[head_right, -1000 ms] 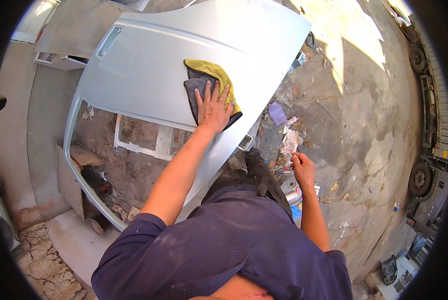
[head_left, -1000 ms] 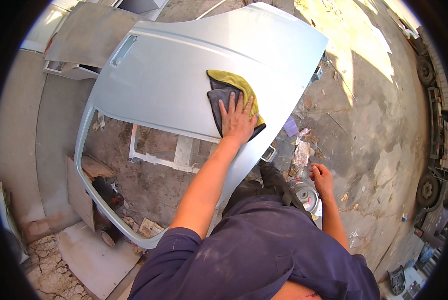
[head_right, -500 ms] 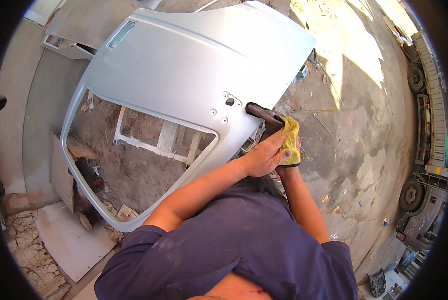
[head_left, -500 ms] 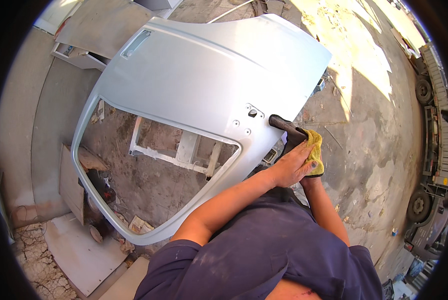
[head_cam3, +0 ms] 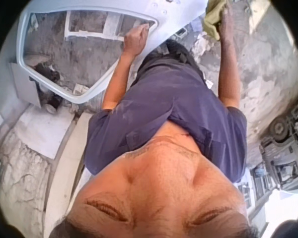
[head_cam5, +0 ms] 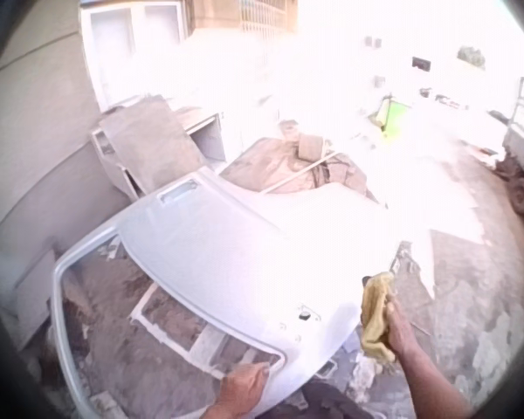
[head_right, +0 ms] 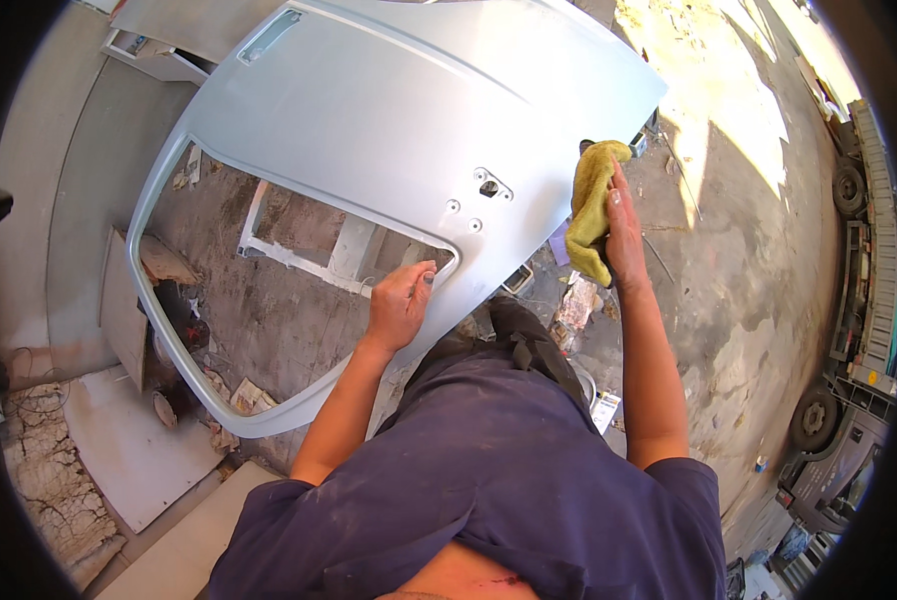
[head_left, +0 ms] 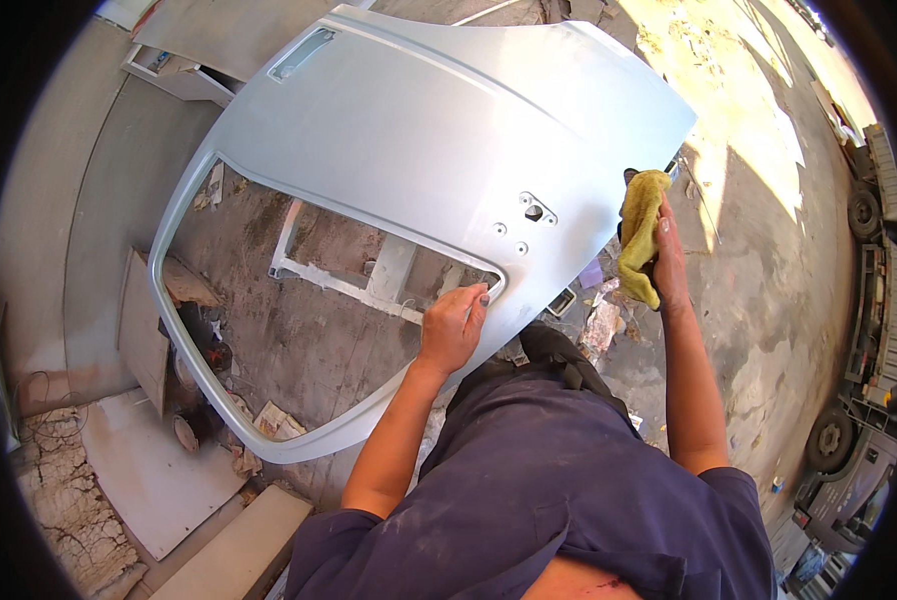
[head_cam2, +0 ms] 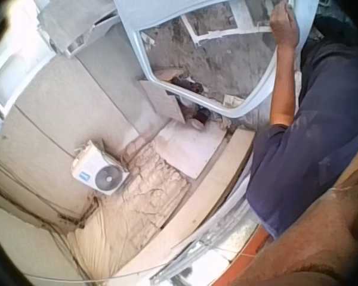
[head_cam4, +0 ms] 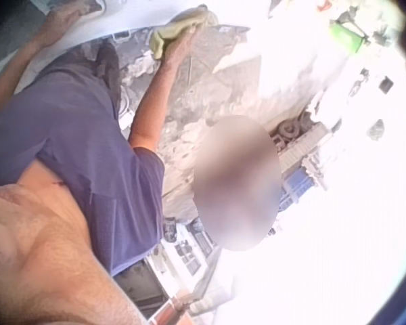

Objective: The person sands a white car door with a sanding block, then wipes the surface with a yellow cloth. The person works on the door's edges and main panel, moving around the piece to reach different areas.

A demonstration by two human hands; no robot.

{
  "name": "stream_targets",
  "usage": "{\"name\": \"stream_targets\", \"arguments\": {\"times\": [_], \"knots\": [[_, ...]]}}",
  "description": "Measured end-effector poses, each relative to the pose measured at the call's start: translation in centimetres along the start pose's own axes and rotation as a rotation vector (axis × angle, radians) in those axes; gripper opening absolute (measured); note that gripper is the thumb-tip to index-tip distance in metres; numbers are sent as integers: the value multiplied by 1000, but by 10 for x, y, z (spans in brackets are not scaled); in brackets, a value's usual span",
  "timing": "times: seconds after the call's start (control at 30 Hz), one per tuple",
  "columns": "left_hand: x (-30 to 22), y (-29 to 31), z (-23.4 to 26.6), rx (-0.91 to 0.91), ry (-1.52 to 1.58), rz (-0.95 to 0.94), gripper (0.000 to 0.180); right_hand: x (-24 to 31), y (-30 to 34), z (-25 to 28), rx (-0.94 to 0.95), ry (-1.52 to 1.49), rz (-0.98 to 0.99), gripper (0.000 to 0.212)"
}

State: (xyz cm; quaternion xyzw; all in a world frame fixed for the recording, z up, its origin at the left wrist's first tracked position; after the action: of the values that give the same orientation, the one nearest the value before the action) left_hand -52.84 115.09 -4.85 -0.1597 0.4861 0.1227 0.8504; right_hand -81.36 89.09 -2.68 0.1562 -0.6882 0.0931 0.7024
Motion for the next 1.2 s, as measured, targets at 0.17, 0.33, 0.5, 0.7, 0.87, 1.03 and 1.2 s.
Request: {"name": "stream_targets", "arguments": {"times": [0.17, 0.33, 0.5, 0.7, 0.87, 1.03, 1.2], "knots": [[49, 54, 60, -157, -79, 250, 23, -98, 32, -102, 382, 1461, 474, 74], [68, 124, 79, -308, -119, 407, 24, -99, 21, -146, 486, 1399, 570, 75], [56, 128, 46, -282, -40, 488, 23, -87, -19, -234, 507, 1351, 611, 78], [31, 82, 21, -194, -87, 346, 22, -95, -40, -302, 714, 1286, 787, 73], [29, 16, 16, -124, -293, 161, 37, -78, -148, -202, 509, 1391, 604, 70], [51, -65, 6, -123, -489, 147, 67, -91, -279, -17, 184, 1539, 217, 77], [95, -162, -40, -175, -483, 155, 83, -134, -379, 198, -244, 1565, -161, 86]]}}
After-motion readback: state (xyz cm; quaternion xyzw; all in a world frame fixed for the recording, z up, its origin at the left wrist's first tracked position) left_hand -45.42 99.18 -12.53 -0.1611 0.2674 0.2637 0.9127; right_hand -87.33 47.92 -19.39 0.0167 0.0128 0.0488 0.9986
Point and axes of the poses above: each hand's wrist, its own y-axis away from the middle knuckle, its own z-axis out of the back of the hand, x = y × z, the point moved 7 cm from there along -y, towards the middle knuckle, and after that the axes turned 6 degrees about y, right-handed, at the moved point
